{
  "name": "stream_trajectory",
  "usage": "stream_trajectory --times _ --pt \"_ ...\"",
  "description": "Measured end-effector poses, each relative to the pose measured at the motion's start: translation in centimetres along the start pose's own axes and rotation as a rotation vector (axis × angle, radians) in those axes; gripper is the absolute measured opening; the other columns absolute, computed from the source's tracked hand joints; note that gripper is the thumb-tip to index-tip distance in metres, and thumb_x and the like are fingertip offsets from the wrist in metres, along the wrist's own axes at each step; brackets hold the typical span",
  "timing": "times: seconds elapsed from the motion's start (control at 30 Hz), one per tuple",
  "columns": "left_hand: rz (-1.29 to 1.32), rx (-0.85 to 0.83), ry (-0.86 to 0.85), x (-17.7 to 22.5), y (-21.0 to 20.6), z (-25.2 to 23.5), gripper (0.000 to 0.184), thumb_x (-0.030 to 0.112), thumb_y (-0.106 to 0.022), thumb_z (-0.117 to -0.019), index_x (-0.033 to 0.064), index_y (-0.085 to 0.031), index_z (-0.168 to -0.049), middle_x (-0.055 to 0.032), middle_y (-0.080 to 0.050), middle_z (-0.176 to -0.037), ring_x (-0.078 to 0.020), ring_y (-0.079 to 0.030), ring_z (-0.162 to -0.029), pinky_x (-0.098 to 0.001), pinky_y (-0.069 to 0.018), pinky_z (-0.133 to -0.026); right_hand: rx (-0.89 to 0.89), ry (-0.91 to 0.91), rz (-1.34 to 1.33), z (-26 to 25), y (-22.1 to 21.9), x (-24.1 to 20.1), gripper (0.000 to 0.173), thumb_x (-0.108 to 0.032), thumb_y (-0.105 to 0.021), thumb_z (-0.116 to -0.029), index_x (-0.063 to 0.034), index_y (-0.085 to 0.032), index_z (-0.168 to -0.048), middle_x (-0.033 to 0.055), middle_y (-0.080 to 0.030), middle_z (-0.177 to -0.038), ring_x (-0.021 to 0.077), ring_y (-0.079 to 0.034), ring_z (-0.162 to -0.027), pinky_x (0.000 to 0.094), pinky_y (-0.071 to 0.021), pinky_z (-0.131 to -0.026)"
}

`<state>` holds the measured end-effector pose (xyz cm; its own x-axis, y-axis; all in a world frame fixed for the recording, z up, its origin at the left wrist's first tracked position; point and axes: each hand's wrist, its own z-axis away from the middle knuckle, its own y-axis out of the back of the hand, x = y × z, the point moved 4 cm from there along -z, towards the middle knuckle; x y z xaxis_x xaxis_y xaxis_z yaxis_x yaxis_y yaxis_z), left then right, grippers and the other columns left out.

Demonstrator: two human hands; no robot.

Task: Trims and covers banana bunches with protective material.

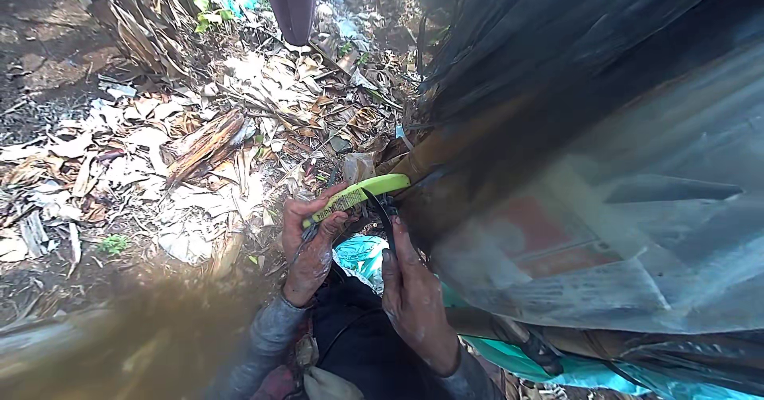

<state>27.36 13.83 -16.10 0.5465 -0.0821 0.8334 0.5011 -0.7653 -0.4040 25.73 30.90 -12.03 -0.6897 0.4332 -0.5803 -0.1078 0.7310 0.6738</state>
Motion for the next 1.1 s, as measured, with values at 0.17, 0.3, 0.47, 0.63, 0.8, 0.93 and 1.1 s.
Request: stream_trajectory --times 0.17,0.3,0.47,0.63,0.8,0.93,1.1 --pt "0.022 0.011 0.016 0.0 0.0 -0.1 0.024 0.012 -0.072 -0.0943 0.0182 -0.06 -0.113 -0.0074 -0.073 -0.12 -0.0221 -0.075 -0.098 -0.0377 -0.0642 -0.084 0.003 0.012 -0.011 0.0 0.0 0.0 0.048 -0.013 -0.048 -0.1066 0.0037 -0.044 -0.151 0.0173 -0.072 -0.104 0.0102 -0.066 -0.07 0.0196 -0.0557 -0.067" --pt "0.025 -0.003 0.014 0.0 0.0 0.0 0.023 0.012 -0.071 -0.0953 0.018 -0.059 -0.114 -0.0085 -0.072 -0.123 -0.0234 -0.074 -0.102 -0.0382 -0.064 -0.085 0.01 0.015 0.005 0.0 -0.2 0.0 0.047 -0.012 -0.048 -0.1065 0.0041 -0.046 -0.15 0.0181 -0.072 -0.107 0.0106 -0.068 -0.073 0.0196 -0.0564 -0.069" --pt "0.034 -0.018 0.005 0.0 0.1 0.0 0.024 0.01 -0.071 -0.0954 0.0187 -0.059 -0.114 -0.0078 -0.072 -0.124 -0.0231 -0.074 -0.103 -0.0377 -0.0637 -0.086 -0.003 0.019 0.005 -0.1 -0.2 -0.3 0.047 -0.012 -0.048 -0.1065 0.0056 -0.045 -0.15 0.0181 -0.072 -0.104 0.0101 -0.067 -0.073 0.0186 -0.056 -0.07" --pt "0.022 -0.036 -0.004 0.3 -0.1 -0.1 0.024 0.012 -0.071 -0.0953 0.0198 -0.059 -0.114 -0.0066 -0.072 -0.122 -0.0219 -0.073 -0.105 -0.0367 -0.0632 -0.088 -0.025 0.012 0.012 0.0 0.0 -0.6 0.047 -0.01 -0.048 -0.1056 0.0072 -0.044 -0.15 0.0181 -0.072 -0.1 0.0119 -0.067 -0.069 0.0213 -0.0566 -0.066" --pt "0.004 -0.041 -0.033 0.5 -0.2 -0.2 0.024 0.01 -0.071 -0.0953 0.019 -0.059 -0.115 -0.0078 -0.072 -0.123 -0.0242 -0.073 -0.107 -0.0392 -0.0634 -0.088 -0.049 -0.008 -0.001 0.9 0.3 -0.5 0.047 -0.011 -0.047 -0.1059 0.0068 -0.044 -0.149 0.0171 -0.073 -0.104 0.0108 -0.067 -0.069 0.0211 -0.0565 -0.066" --pt "0.039 -0.082 -0.044 0.9 0.3 -0.5 0.025 0.011 -0.071 -0.0958 0.017 -0.061 -0.117 -0.0112 -0.071 -0.124 -0.0269 -0.073 -0.106 -0.0405 -0.0641 -0.086 -0.025 -0.064 -0.115 1.2 0.7 0.0 0.051 -0.017 -0.052 -0.1066 0.0043 -0.042 -0.152 0.0113 -0.071 -0.093 0.0061 -0.063 -0.066 0.0191 -0.0557 -0.064" --pt "-0.079 -0.412 0.193 2.2 4.7 0.3 0.026 0.012 -0.075 -0.0932 0.0151 -0.063 -0.116 -0.0082 -0.073 -0.119 -0.0192 -0.074 -0.095 -0.0322 -0.0644 -0.079 -0.201 -0.302 -0.495 4.4 3.0 3.0 0.032 -0.027 -0.05 -0.1089 -0.0029 -0.065 -0.124 -0.0028 -0.064 -0.074 0.0007 -0.055 -0.054 0.0185 -0.0497 -0.047"
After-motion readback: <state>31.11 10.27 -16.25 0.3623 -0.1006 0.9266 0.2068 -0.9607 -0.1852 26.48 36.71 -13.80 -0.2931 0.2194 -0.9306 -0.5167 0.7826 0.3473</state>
